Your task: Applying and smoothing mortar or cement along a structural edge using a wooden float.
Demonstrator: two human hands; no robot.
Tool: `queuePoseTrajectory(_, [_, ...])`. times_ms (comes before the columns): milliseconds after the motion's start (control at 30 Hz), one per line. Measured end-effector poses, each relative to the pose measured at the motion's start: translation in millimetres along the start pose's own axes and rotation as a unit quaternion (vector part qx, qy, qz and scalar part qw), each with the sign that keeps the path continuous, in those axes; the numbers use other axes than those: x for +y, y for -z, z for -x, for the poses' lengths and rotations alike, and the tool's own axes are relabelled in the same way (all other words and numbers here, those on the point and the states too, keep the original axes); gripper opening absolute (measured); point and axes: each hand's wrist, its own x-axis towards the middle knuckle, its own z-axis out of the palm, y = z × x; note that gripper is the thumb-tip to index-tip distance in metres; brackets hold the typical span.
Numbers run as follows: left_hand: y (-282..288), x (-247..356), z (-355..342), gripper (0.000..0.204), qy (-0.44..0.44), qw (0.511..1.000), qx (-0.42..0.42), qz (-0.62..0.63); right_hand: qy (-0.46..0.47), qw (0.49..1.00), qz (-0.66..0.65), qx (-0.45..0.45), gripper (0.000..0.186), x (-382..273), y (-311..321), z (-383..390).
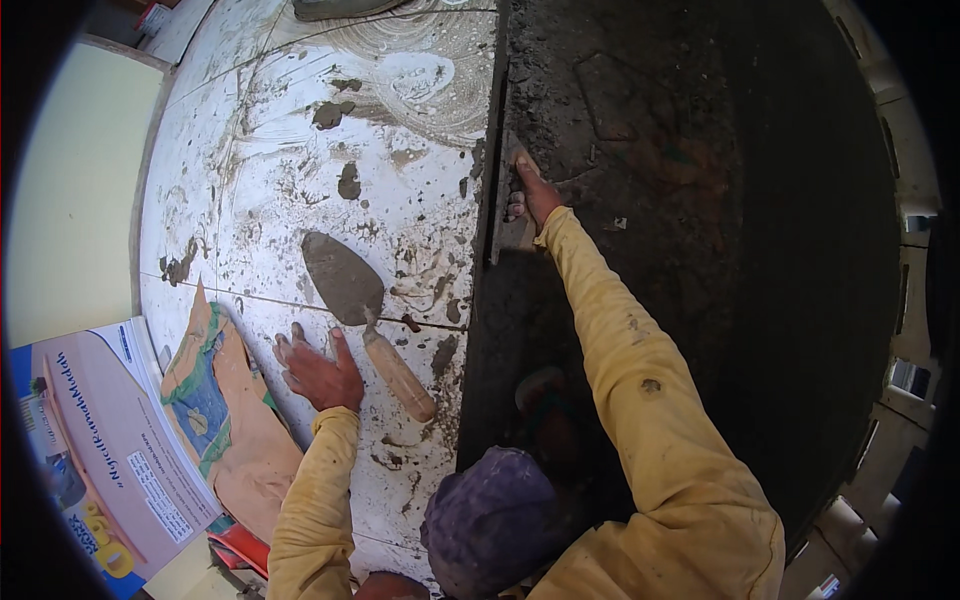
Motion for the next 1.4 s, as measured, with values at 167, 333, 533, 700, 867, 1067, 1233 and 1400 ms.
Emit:
queuePoseTrajectory(167, [-0.2, -6.1, 1.9, 0.071, -0.001, 1.000, 0.000, -0.015, -0.001, 1.000, 0.020, -0.001, 0.034, 5.9, -19.5, 38.9])
queuePoseTrajectory(333, [-1.2, -1.1, 0.3, 0.072, 0.005, 1.000, 0.001, -0.014, 0.019, 0.999, 0.016, 0.024, 0.039, 18.1, -28.7, 86.9])
queuePoseTrajectory(533, [2.2, 2.3, -2.3, 0.073, 0.015, 1.000, -0.012, -0.014, 0.019, 0.999, 0.024, 0.042, 0.035, 55.7, -42.8, 152.8])
queuePoseTrajectory(700, [3.6, -3.1, -0.6, 0.074, 0.004, 1.000, -0.004, -0.013, 0.070, 0.995, 0.045, 0.062, 0.038, 78.2, -57.8, 191.5])
queuePoseTrajectory(867, [8.5, -2.9, 0.7, 0.072, 0.002, 1.000, 0.004, -0.016, 0.084, 0.993, 0.063, 0.060, 0.040, 20.3, -55.8, 114.9])
queuePoseTrajectory(1067, [2.2, 1.1, 4.8, 0.072, -0.004, 1.000, 0.010, 0.000, 0.052, 0.986, 0.140, 0.070, 0.061, -48.6, -30.4, -10.0])
queuePoseTrajectory(1233, [-0.7, -0.7, 2.5, 0.074, 0.002, 1.000, 0.011, -0.015, 0.020, 0.990, 0.124, 0.069, 0.062, -19.7, -24.1, 9.9])
queuePoseTrajectory(1400, [4.3, -5.8, -1.7, 0.074, 0.019, 0.999, 0.015, -0.022, -0.026, 0.995, 0.049, 0.084, 0.048, 50.6, -42.5, 104.2])
